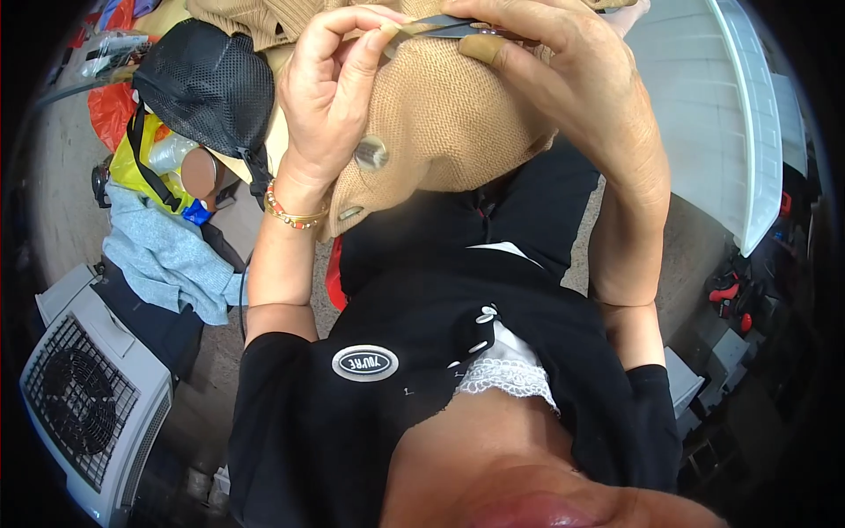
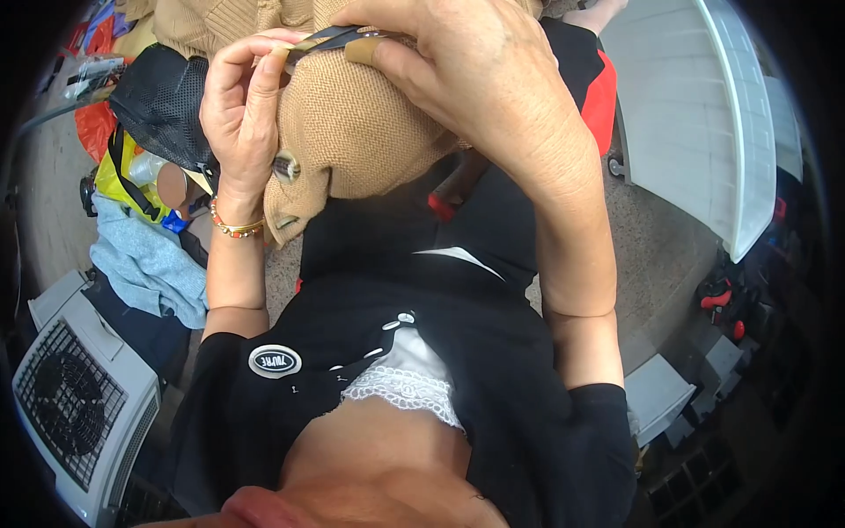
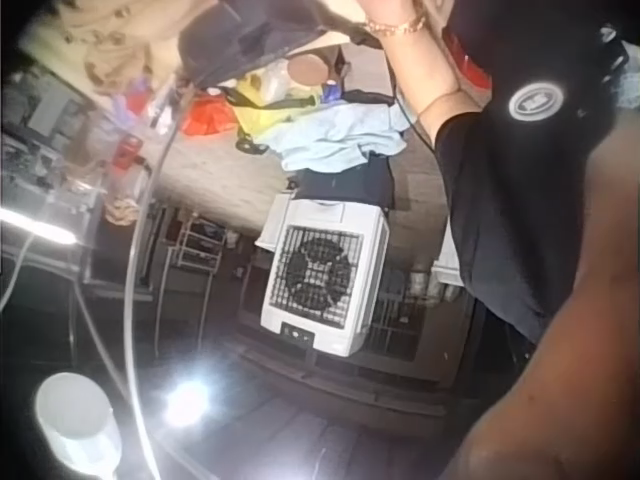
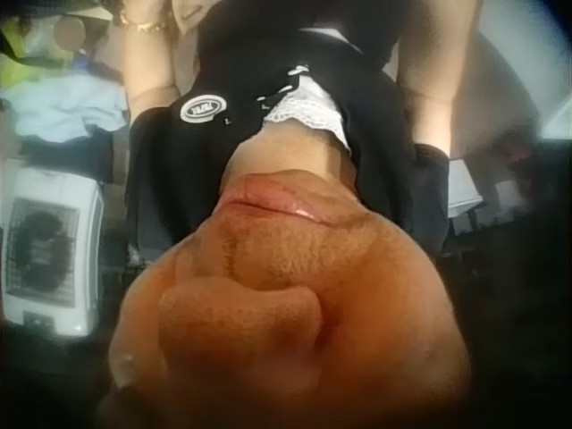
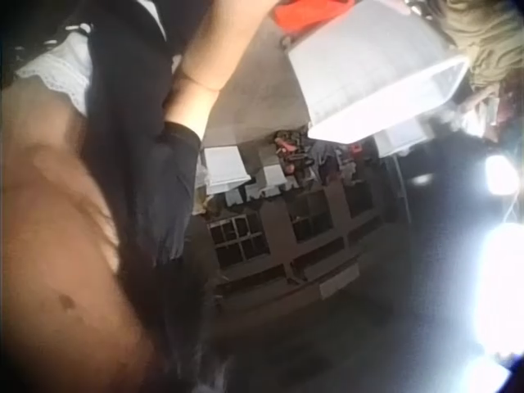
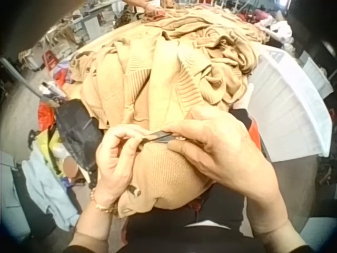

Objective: Trimming loose threads from sweaters using a pair of specialized snips.

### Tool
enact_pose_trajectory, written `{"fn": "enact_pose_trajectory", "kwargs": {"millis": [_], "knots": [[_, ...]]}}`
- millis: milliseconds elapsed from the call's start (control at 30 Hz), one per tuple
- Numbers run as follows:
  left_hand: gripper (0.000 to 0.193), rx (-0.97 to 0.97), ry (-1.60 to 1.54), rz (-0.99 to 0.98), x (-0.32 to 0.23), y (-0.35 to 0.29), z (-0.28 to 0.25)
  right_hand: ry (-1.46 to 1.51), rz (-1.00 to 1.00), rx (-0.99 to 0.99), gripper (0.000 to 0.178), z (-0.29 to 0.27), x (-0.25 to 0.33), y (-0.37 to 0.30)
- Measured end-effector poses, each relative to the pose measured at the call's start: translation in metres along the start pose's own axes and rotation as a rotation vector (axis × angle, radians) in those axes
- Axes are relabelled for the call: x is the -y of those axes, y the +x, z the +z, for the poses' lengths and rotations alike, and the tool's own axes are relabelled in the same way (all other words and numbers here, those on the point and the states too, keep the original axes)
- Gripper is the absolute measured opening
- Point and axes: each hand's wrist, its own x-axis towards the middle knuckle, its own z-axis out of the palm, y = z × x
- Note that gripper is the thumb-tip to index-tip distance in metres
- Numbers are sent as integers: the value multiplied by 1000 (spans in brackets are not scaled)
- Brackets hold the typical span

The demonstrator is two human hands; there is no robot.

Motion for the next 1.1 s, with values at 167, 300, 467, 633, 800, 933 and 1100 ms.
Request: {"fn": "enact_pose_trajectory", "kwargs": {"millis": [167,300,467,633,800,933,1100], "knots": [[12,-70,7,29,-7,3,5,-209,249,278,23,-8,29,28],[11,-58,106,27,-8,7,6,-366,548,496,24,-15,47,42],[11,-63,112,23,-10,9,8,-359,495,450,25,-18,45,38],[12,-86,64,-19,-11,5,3,-381,477,466,25,-13,41,36],[13,-70,19,-40,-11,10,7,-392,503,489,25,-17,43,38],[12,-74,60,-43,-13,11,7,-399,497,503,24,-18,43,40],[10,-78,72,57,-11,10,6,-386,544,534,24,-17,44,42]]}}
